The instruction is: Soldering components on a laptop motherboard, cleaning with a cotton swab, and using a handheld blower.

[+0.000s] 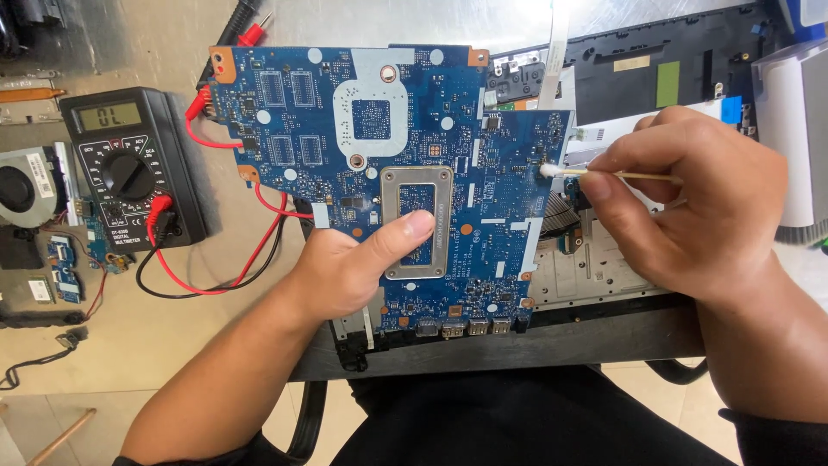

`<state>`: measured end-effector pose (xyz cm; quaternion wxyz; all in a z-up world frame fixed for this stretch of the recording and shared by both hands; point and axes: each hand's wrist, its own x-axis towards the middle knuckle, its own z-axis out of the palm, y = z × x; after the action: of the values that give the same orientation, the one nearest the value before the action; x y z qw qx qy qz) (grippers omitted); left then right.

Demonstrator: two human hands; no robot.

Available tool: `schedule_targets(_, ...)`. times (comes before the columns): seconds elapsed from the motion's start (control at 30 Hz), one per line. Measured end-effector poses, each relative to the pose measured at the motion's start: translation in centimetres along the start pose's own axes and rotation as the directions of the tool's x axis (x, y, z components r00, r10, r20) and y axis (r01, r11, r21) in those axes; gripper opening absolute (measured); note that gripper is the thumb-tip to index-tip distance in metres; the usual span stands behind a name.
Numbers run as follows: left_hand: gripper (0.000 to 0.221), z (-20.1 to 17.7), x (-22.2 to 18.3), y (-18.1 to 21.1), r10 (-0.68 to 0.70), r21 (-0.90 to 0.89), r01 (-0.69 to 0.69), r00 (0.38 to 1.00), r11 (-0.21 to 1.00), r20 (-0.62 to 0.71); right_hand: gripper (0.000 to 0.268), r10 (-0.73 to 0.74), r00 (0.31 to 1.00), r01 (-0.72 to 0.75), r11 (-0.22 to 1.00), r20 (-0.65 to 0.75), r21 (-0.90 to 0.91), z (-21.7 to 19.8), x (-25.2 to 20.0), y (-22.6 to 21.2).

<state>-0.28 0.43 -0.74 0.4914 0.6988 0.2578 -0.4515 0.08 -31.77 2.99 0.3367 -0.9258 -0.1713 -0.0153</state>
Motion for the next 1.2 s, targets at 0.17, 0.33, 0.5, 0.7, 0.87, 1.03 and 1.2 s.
schedule_targets(0.17, 0.066, 0.0, 0.3, -0.2, -0.011, -0.001, 0.011, 1.0, 1.0, 0.019, 0.012, -0.02, 0.999, 0.022, 0.999, -0.042, 0.05, 0.0, 0.3, -0.4)
schedule_targets(0.33, 0.041, 0.1, 0.6, -1.0, 0.122, -0.107, -0.119, 0.992, 0.987, 0.018, 0.015, -0.06, 0.997, 0.063, 0.997, -0.056, 0.052, 0.0, 0.0, 0.0)
schedule_targets(0.5, 0.057, -0.3, 1.1, -1.6, 0.111, -0.049, -0.11, 0.993, 0.993, 0.038, 0.015, -0.038, 0.999, 0.038, 0.999, -0.028, 0.018, 0.0, 0.2, 0.1)
schedule_targets(0.7, 0.052, -0.2, 1.0, -1.6, 0.135, -0.014, -0.134, 0.988, 0.991, 0.077, 0.016, -0.05, 0.994, 0.057, 0.996, -0.095, 0.071, -0.1, 0.1, 0.3)
schedule_targets(0.87, 0.071, -0.1, 0.1, -0.1, 0.037, -0.023, -0.037, 0.999, 0.999, 0.015, 0.015, -0.092, 0.994, 0.094, 0.995, -0.062, 0.024, -0.1, 0.5, 0.0)
schedule_targets(1.03, 0.06, 0.2, -0.2, 0.3, 0.052, -0.078, -0.052, 0.999, 0.996, -0.003, 0.017, -0.101, 0.987, 0.11, 0.991, -0.121, 0.07, 0.3, 0.3, 0.2)
schedule_targets(1.2, 0.038, -0.3, 1.3, -1.8, 0.266, 0.013, -0.272, 0.95, 0.962, 0.166, 0.019, -0.137, 0.988, 0.136, 0.991, -0.07, -0.017, 0.1, 0.2, 0.6)
